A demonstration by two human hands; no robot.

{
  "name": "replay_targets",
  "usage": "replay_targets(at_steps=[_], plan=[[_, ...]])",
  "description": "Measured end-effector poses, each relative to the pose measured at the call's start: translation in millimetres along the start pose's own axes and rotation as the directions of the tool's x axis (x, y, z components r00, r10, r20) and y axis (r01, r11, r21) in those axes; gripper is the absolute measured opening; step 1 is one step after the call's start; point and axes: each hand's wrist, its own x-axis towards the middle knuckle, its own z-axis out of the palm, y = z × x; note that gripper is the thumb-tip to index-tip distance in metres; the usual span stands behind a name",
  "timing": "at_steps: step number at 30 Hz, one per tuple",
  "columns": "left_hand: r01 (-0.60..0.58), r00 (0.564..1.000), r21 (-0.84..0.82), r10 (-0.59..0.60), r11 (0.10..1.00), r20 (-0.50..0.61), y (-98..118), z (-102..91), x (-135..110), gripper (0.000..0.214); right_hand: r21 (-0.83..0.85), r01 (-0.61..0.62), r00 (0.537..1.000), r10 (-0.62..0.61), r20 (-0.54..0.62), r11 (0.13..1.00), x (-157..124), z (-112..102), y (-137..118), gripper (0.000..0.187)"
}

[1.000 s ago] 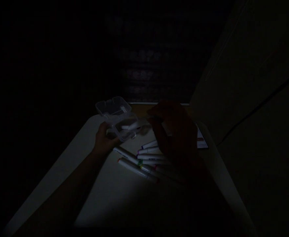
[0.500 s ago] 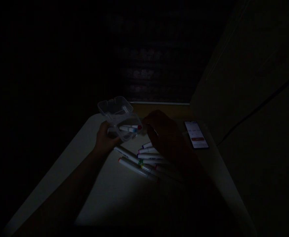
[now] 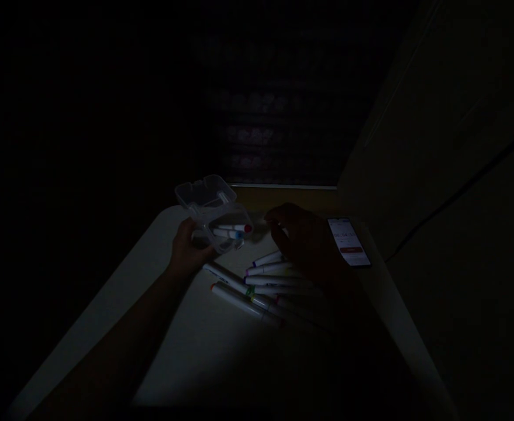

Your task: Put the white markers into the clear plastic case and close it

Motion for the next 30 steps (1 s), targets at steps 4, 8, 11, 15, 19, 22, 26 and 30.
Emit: replay_targets(at_steps=[4, 8, 11, 15, 19, 22, 26, 30], plan=[[-0.008, 1.0, 0.0, 0.008, 1.0, -0.006, -0.1, -0.9, -0.4, 0.069, -0.075, -0.111, 0.964, 0.125, 0.235, 0.991, 1.2, 2.9, 5.8, 0.029], [-0.029, 1.0, 0.005, 0.029, 1.0, -0.008, 2.0, -2.4, -0.5, 0.068, -0.134, -0.082, 0.862, 0.138, 0.487, 0.988, -1.4, 24.1, 13.4, 0.034], [-0.012, 1.0, 0.002, 0.012, 1.0, -0.007, 3.8, -2.8, -1.8, 0.069, -0.117, -0.066, 0.836, 0.119, 0.536, 0.991, -4.6, 47.5, 12.8, 0.034], [0.025, 1.0, -0.002, -0.025, 1.0, -0.013, 3.4, -1.7, -4.1, 0.071, -0.082, -0.01, 0.799, 0.057, 0.598, 0.997, -8.9, 69.3, 6.6, 0.035], [0.002, 0.999, -0.015, -0.002, 1.0, -0.032, 0.5, 0.1, -4.6, 0.071, -0.093, 0.052, 0.779, 0.018, 0.627, 0.994, -8.7, 78.7, 4.6, 0.027], [0.014, 0.999, -0.007, -0.014, 1.0, -0.031, -0.7, 0.7, -4.4, 0.075, -0.11, 0.086, 0.778, 0.002, 0.628, 0.99, -5.9, 84.6, 5.8, 0.024], [0.017, 1.0, 0.003, -0.017, 1.0, -0.025, -0.8, 0.9, -4.6, 0.074, -0.114, 0.111, 0.786, -0.017, 0.618, 0.987, -3.9, 91.9, 7.8, 0.026], [0.014, 1.0, -0.009, -0.014, 1.0, -0.028, 0.2, 0.6, -4.9, 0.072, -0.105, 0.119, 0.793, -0.03, 0.608, 0.987, -2.9, 90.7, 7.5, 0.022]])
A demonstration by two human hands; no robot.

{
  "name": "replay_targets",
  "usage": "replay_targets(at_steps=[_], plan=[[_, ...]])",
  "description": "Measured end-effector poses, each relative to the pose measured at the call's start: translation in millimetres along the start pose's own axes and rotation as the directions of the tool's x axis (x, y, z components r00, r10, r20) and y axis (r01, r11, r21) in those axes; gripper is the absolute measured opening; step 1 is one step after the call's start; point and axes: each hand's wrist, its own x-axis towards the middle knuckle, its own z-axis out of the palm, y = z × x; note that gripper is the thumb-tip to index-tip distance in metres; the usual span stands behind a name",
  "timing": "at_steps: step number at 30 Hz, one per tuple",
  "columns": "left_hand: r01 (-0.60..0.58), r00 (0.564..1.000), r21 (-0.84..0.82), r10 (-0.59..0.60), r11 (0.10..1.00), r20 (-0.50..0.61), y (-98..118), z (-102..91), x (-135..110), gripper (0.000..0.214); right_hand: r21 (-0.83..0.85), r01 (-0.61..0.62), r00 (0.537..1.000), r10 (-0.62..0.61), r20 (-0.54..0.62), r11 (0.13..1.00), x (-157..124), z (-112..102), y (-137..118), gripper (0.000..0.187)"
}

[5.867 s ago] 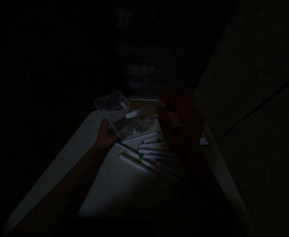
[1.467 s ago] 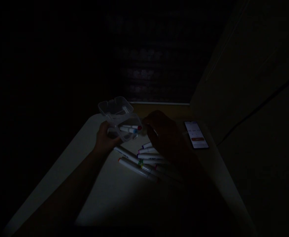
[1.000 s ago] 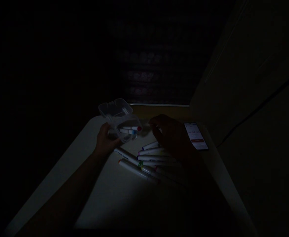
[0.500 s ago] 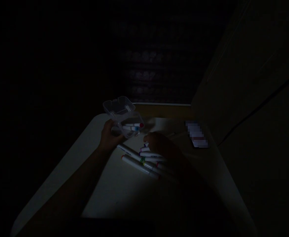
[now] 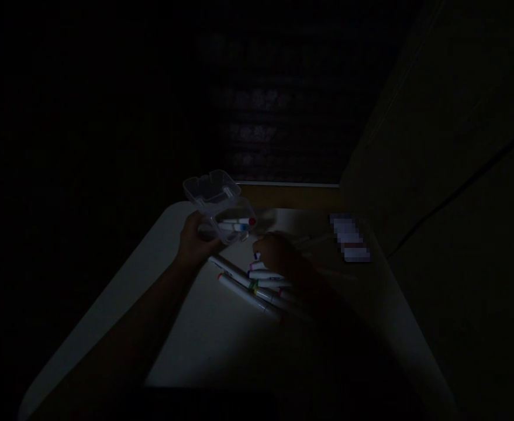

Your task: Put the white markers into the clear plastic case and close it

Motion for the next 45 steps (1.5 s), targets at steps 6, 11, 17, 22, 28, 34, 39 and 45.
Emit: replay_targets(at_steps=[6, 11, 17, 22, 28, 34, 39, 45], plan=[[0.0, 1.0, -0.001, 0.0, 1.0, -0.003, 0.4, -0.4, 1.0, 0.072, 0.032, -0.053, 0.992, 0.056, -0.11, 0.998, -13.3, -27.3, 1.1, 0.024], [-0.012, 1.0, -0.025, 0.011, 1.0, -0.015, 0.0, 0.1, 2.3, 0.072, 0.057, -0.021, 0.925, 0.041, -0.377, 0.998, -31.9, -51.5, 8.6, 0.021], [0.002, 1.0, -0.018, -0.002, 1.0, -0.006, 0.5, 0.5, 1.9, 0.071, -0.075, 0.114, 0.651, -0.132, -0.747, 0.991, -58.5, -74.9, 1.4, 0.023], [-0.007, 1.0, -0.004, 0.007, 1.0, 0.016, -2.8, 1.6, 1.7, 0.069, -0.165, 0.042, 0.505, -0.163, -0.847, 0.985, -82.5, -89.5, -17.7, 0.021], [0.001, 1.0, -0.002, -0.001, 1.0, 0.017, -1.7, 1.0, 2.2, 0.067, -0.165, -0.044, 0.412, -0.132, -0.902, 0.985, -94.9, -91.3, -30.5, 0.018], [-0.003, 1.0, 0.007, 0.003, 1.0, 0.019, -1.5, 0.4, 2.2, 0.069, -0.105, 0.042, 0.446, -0.113, -0.888, 0.994, -88.6, -90.3, -42.8, 0.014], [-0.021, 1.0, 0.014, 0.02, 1.0, 0.017, -0.5, 0.2, 3.3, 0.069, -0.061, 0.067, 0.496, -0.086, -0.864, 0.996, -81.6, -85.1, -43.2, 0.014], [-0.003, 1.0, 0.009, 0.002, 1.0, 0.014, 1.5, 0.0, 4.3, 0.071, -0.026, 0.155, 0.559, -0.109, -0.822, 0.988, -74.0, -78.3, -38.0, 0.018]])
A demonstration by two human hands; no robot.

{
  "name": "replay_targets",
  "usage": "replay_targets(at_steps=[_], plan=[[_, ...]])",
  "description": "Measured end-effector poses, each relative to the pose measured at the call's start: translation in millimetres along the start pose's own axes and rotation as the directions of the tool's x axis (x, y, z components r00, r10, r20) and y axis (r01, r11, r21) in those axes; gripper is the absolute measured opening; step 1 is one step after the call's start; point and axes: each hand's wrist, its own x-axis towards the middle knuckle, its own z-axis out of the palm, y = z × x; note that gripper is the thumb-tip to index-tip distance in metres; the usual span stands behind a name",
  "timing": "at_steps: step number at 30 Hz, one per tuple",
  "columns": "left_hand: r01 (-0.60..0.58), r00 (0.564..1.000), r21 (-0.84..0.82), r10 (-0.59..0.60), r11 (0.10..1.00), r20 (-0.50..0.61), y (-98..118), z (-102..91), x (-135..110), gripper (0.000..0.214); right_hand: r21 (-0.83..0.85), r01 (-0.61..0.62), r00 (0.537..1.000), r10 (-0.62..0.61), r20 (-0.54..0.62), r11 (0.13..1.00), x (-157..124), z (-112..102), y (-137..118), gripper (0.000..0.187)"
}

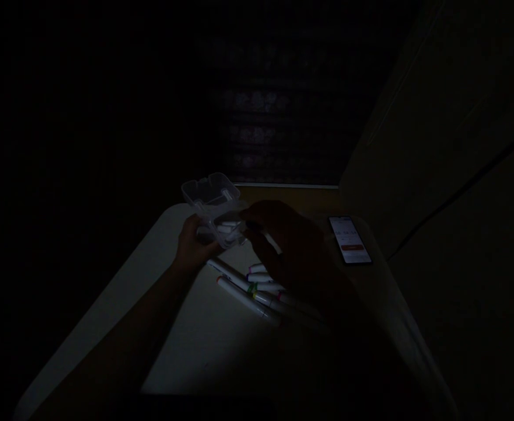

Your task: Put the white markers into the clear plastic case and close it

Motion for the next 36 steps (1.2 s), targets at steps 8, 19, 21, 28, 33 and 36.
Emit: replay_targets(at_steps=[8, 19, 21, 28, 33, 36], plan=[[-0.024, 1.0, -0.004, 0.024, 1.0, -0.002, 2.3, -0.7, 0.6, 0.068, 0.078, 0.094, 0.988, -0.103, 0.119, 0.993, 1.2, 10.6, 9.7, 0.019], [0.021, 1.0, -0.01, -0.021, 1.0, -0.002, 4.2, -0.6, -0.3, 0.07, 0.133, 0.05, 0.964, -0.083, 0.252, 0.99, -2.8, 21.9, 19.9, 0.019], [0.017, 1.0, -0.008, -0.017, 1.0, -0.001, 4.8, -1.0, -0.2, 0.069, 0.133, 0.036, 0.958, -0.072, 0.278, 0.99, -2.6, 22.9, 20.5, 0.018], [-0.031, 0.999, -0.007, 0.031, 0.999, -0.011, 2.0, -0.7, 0.8, 0.071, 0.124, 0.0, 0.948, -0.04, 0.317, 0.992, -2.0, 24.9, 20.2, 0.017], [0.009, 1.0, -0.004, -0.009, 1.0, 0.003, 1.9, -0.5, 0.4, 0.069, 0.135, -0.017, 0.944, -0.028, 0.328, 0.991, -1.7, 25.8, 19.1, 0.017], [0.01, 1.0, -0.02, -0.01, 1.0, 0.006, 2.7, -0.8, 0.4, 0.068, 0.128, -0.026, 0.938, -0.02, 0.345, 0.991, -1.8, 26.7, 19.3, 0.018]])
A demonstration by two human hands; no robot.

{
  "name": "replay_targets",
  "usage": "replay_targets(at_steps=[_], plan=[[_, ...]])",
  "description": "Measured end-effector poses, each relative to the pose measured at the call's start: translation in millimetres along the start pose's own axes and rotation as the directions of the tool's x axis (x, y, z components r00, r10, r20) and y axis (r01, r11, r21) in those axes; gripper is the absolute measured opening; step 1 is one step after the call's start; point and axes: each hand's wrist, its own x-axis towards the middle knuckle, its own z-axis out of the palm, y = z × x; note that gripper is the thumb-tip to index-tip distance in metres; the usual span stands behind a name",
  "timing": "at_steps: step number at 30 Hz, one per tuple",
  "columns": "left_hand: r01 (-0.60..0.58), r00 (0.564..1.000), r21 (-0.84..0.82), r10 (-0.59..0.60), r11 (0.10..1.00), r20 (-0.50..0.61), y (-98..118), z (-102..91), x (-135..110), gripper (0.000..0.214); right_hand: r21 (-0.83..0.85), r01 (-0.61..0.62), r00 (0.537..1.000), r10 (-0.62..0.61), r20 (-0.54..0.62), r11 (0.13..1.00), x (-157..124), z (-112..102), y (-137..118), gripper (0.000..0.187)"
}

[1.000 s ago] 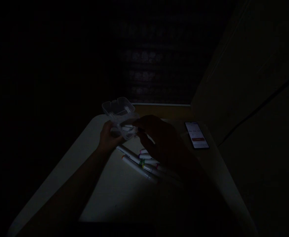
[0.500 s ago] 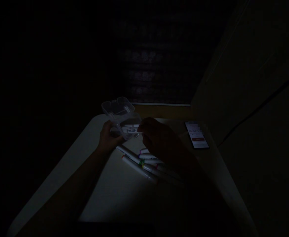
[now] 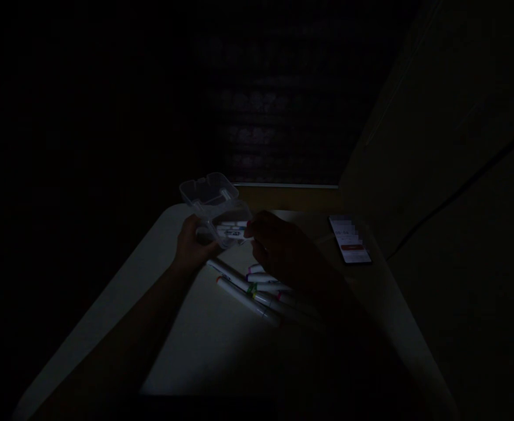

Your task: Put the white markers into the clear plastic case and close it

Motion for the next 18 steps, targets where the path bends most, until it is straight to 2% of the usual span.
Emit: replay_targets(at_steps=[4, 12, 18], plan=[[0.01, 1.0, -0.002, -0.01, 1.0, 0.003, 1.3, -0.7, 0.6, 0.066, -0.016, -0.036, 0.999, 0.037, 0.032, 0.999, -0.1, 0.0, 0.9, 0.015], [-0.004, 1.0, 0.002, 0.004, 1.0, -0.01, 1.0, -0.2, 0.4, 0.069, -0.017, 0.0, 1.0, 0.0, 0.002, 1.0, -1.7, -1.3, 1.6, 0.018], [0.0, 1.0, 0.004, 0.0, 1.0, -0.006, 0.4, -0.1, -0.1, 0.068, -0.062, -0.1, 0.992, 0.104, 0.067, 0.993, 0.1, -7.5, 0.9, 0.02]])
